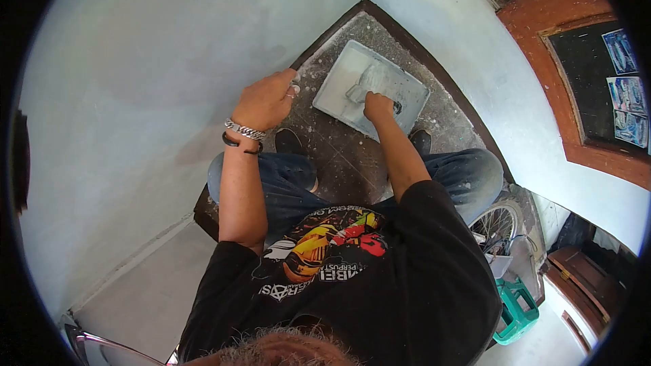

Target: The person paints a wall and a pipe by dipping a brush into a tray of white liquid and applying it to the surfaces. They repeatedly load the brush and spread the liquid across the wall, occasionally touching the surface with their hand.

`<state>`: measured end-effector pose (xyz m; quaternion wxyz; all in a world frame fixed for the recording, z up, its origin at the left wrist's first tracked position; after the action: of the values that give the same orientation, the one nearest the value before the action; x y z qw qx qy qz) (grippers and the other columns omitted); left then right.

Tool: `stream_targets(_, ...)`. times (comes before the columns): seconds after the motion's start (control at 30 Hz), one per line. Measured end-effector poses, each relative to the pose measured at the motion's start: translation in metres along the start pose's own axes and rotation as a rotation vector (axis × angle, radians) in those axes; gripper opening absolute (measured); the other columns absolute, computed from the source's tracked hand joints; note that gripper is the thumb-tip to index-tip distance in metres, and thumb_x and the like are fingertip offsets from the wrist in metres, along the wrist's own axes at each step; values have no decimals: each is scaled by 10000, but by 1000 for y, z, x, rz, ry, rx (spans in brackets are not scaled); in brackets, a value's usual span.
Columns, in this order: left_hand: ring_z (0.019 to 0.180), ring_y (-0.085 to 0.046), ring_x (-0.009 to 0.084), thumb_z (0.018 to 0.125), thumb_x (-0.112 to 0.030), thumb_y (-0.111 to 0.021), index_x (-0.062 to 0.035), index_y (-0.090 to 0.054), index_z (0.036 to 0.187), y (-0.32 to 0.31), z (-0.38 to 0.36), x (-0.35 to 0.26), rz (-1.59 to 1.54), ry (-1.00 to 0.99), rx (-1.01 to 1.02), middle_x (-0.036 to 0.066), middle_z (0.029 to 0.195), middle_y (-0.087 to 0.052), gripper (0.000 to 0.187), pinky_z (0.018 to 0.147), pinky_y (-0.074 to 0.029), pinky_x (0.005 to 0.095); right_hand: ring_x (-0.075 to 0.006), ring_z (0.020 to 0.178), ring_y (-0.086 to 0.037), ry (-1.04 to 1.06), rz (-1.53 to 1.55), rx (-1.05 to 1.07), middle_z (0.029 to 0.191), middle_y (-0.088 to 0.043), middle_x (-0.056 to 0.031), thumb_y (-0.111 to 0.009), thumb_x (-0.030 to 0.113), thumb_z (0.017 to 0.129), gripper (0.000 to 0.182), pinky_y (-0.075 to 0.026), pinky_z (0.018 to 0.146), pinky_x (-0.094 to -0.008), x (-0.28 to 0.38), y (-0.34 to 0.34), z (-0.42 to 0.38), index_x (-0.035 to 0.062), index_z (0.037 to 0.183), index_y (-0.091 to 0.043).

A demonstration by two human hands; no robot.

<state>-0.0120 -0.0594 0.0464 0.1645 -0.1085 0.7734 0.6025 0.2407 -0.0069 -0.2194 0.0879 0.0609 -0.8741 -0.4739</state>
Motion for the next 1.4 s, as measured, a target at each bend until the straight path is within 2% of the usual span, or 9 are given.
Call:
stream_targets(0.1, 987, -613, 373, 917, -235, -536, -76, -551, 1185, 7, -1, -3, -15, 13, -21, 161, 1060, -654, 313, 788, -482, 486, -327, 880, -694, -35, 108, -4, 1000, -680, -204, -526, 197, 897, 253, -545, 770, -443, -20, 4, -7, 18, 1039, -634)
stream_targets(0.37, 982, -614, 368, 923, -229, -517, -73, -556, 1157, 3, -4, -4, 4, 15, 3, 157, 1037, -660, 284, 792, -477, 482, -270, 537, -623, -40, 575, 2, 742, -650, -160, -490, 255, 934, 324, -478, 492, -405, -102, -114, 28, -16, 1025, -643)
stream_targets(0.5, 967, -614, 373, 919, -223, -505, -66, -557, 1124, 3, -3, 1, 19, 50, 14, 159, 1022, -659, 263, 786, -473, 488, -236, 490, -576, -285, 790, 10, 659, -613, -135, -518, 288, 930, 337, -439, 453, -379, -92, -88, 2, -12, 1002, -653)
stream_targets(0.6, 954, -605, 388, 913, -219, -505, -57, -557, 1086, 6, -6, 0, 15, 41, -5, 174, 1006, -653, 242, 780, -469, 494, -197, 465, -534, -187, 920, -191, 602, -570, -101, -560, 340, 920, 373, -397, 432, -353, -97, -81, -14, -10, 985, -673)
stream_targets(0.77, 940, -589, 415, 913, -229, -512, -55, -545, 1078, -3, -5, 3, 0, -39, -37, 202, 986, -640, 242, 768, -461, 508, -131, 461, -486, -115, 1336, -208, 627, -563, -30, -604, 381, 905, 380, -356, 429, -289, -97, -46, -53, 25, 995, -701)
stream_targets(0.97, 934, -605, 407, 918, -252, -519, -67, -552, 1086, 0, -13, 0, -16, -7, -22, 195, 981, -650, 252, 768, -468, 502, -91, 471, -430, 201, 1471, -320, 616, -506, 11, -594, 313, 937, 290, -332, 444, -264, -68, 112, -75, 39, 887, -673)
stream_targets(1.2, 925, -630, 391, 877, -266, -547, -63, -579, 1045, -3, -13, 12, 22, 17, -46, 186, 960, -670, 266, 762, -489, 515, -85, 632, -485, 590, 1251, -938, 742, -568, -6, -560, 255, 957, 289, -404, 571, -243, 1, 419, -112, -3, 1072, -624)
stream_targets(1.27, 945, -620, 391, 889, -298, -536, -78, -581, 1080, -7, -9, 18, 20, 27, -18, 182, 988, -665, 295, 780, -484, 511, -119, 724, -545, 693, 1065, -1257, 800, -610, -43, -568, 244, 953, 318, -458, 669, -279, 21, 493, -112, -11, 1141, -600)
stream_targets(1.4, 956, -623, 388, 889, -298, -535, -84, -590, 1099, -8, -10, 22, 24, 37, -1, 178, 997, -668, 304, 799, -486, 503, -265, 832, -631, 676, 933, -1514, 903, -656, -159, -589, 249, 927, 335, -485, 762, -359, 73, 587, -141, 27, 1178, -593)
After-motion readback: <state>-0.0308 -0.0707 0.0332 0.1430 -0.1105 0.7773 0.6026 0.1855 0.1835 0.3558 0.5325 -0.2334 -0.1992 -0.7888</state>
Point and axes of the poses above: each hand's wrist, its own z-axis towards the middle knuckle, its own y-axis out of the back of the hand, x = y × z, the point moved 1 cm from there along z, towards the middle knuckle
